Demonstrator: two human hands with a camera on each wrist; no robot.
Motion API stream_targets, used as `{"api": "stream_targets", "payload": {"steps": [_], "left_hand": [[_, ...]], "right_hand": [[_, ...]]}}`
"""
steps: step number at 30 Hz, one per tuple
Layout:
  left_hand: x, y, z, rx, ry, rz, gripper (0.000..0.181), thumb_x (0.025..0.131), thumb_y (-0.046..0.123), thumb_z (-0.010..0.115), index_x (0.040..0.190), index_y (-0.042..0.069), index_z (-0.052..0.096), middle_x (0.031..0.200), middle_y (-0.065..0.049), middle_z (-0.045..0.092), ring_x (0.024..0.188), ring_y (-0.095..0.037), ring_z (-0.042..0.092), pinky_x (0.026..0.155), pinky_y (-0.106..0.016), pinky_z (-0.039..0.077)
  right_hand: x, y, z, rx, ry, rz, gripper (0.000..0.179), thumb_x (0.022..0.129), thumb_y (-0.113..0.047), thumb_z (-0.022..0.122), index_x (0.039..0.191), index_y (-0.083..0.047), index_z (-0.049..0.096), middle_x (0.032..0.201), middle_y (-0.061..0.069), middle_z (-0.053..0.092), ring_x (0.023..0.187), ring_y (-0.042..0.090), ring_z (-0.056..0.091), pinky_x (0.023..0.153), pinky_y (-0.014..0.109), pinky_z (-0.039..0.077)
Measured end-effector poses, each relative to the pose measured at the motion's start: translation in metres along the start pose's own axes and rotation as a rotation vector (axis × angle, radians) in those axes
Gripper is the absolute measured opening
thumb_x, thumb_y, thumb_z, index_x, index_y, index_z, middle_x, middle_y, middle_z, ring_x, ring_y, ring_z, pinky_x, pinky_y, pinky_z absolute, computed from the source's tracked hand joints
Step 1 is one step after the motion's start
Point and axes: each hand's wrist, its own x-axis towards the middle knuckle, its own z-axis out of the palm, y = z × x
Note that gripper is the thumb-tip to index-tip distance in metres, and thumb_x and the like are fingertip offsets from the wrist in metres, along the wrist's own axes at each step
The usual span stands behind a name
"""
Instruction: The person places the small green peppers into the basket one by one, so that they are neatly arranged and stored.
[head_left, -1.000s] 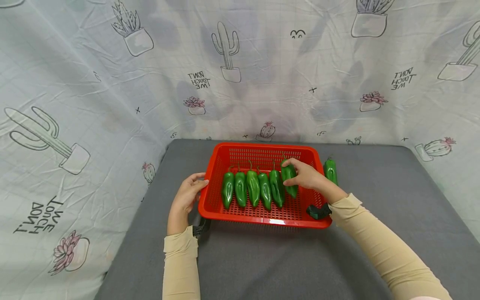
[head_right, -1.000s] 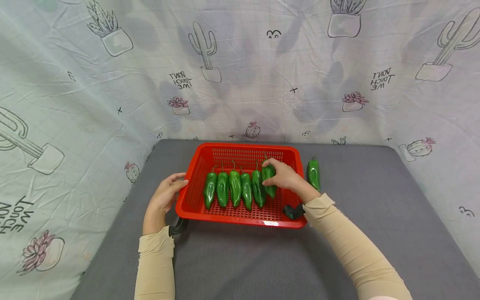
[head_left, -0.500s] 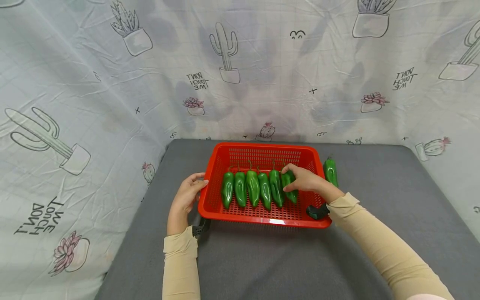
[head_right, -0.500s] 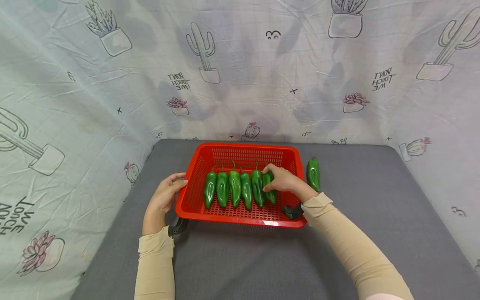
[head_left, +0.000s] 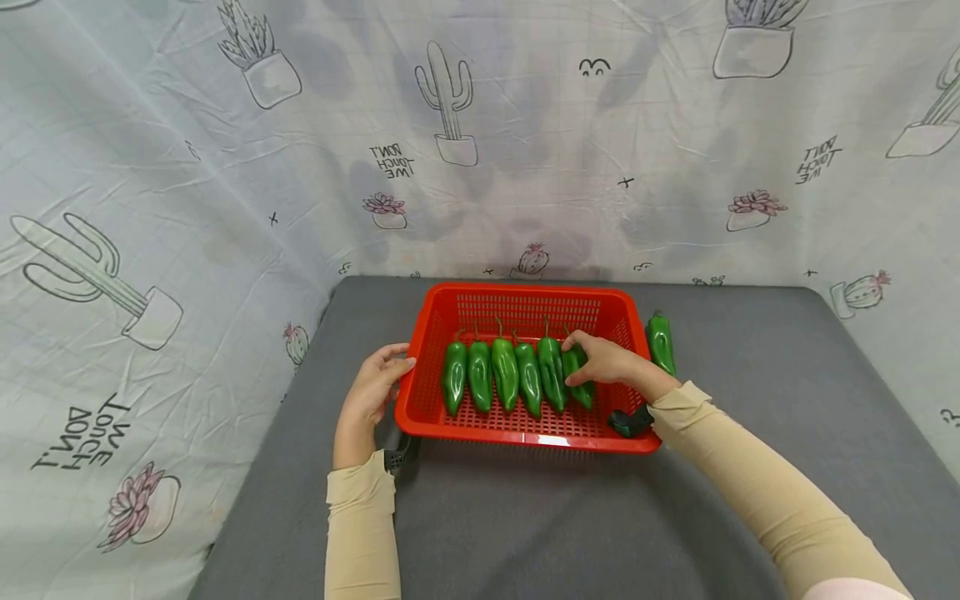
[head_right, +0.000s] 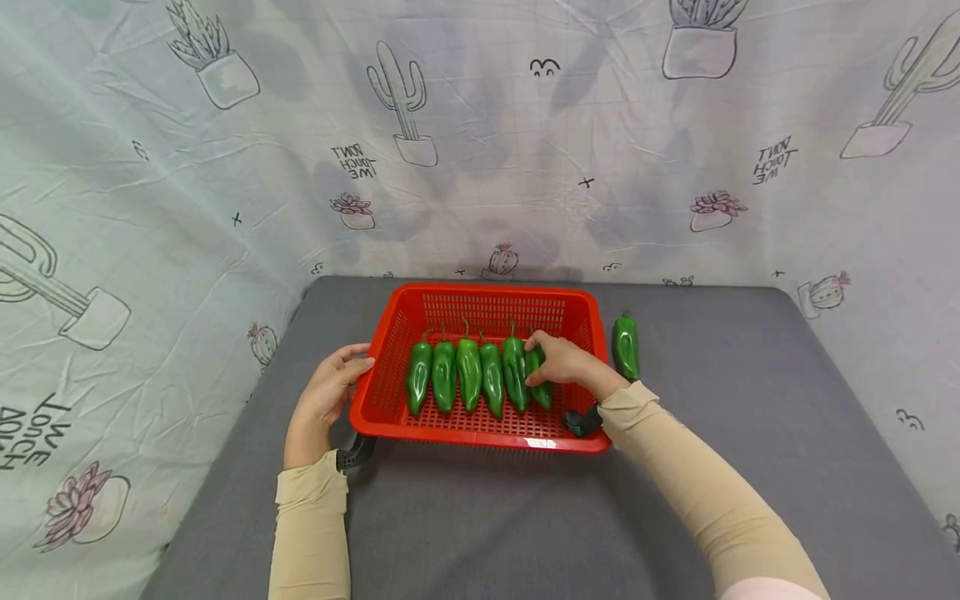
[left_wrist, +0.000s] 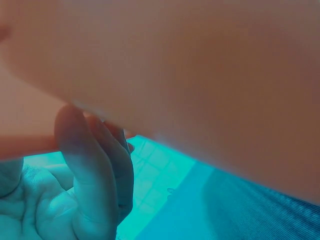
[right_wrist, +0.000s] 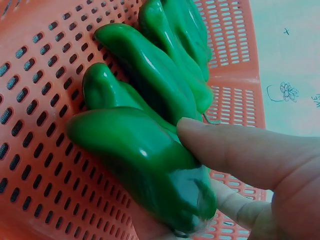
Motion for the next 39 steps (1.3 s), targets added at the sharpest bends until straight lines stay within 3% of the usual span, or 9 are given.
{"api": "stream_targets", "payload": {"steps": [9,23,32,39], "left_hand": [[0.001,-0.001,-0.001,-0.004,-0.004,0.003,0.045,0.097,0.013,0.054,0.137,0.0,0.04,0.091,-0.001,0.063,0.07,-0.013,0.067,0.063,-0.028,0.056],[0.002,-0.002,-0.002,0.015,0.006,0.01,0.044,0.096,0.013,0.055,0.135,-0.001,0.041,0.092,-0.001,0.064,0.07,-0.011,0.066,0.061,-0.026,0.055],[0.003,-0.001,-0.002,0.009,0.007,0.013,0.044,0.096,0.012,0.055,0.135,-0.002,0.041,0.093,-0.001,0.065,0.071,-0.012,0.067,0.062,-0.028,0.056],[0.003,0.0,-0.002,0.009,0.002,0.007,0.044,0.096,0.012,0.055,0.135,-0.002,0.042,0.092,-0.001,0.065,0.071,-0.012,0.067,0.062,-0.027,0.056]], "right_hand": [[0.0,-0.001,0.002,-0.019,0.009,-0.012,0.057,0.082,-0.016,0.074,0.129,-0.004,0.043,0.137,0.025,0.043,0.117,0.033,0.047,0.088,0.043,0.044],[0.001,-0.001,0.004,-0.042,-0.024,0.01,0.057,0.081,-0.014,0.075,0.126,-0.004,0.041,0.131,0.027,0.045,0.102,0.029,0.048,0.074,0.034,0.042],[0.007,0.001,0.009,-0.035,-0.02,-0.011,0.055,0.08,-0.012,0.075,0.121,-0.003,0.04,0.126,0.025,0.047,0.109,0.031,0.047,0.086,0.04,0.045],[0.008,0.003,0.012,-0.013,-0.028,0.001,0.055,0.081,-0.013,0.075,0.121,-0.005,0.038,0.131,0.024,0.04,0.119,0.034,0.041,0.093,0.045,0.042]]}}
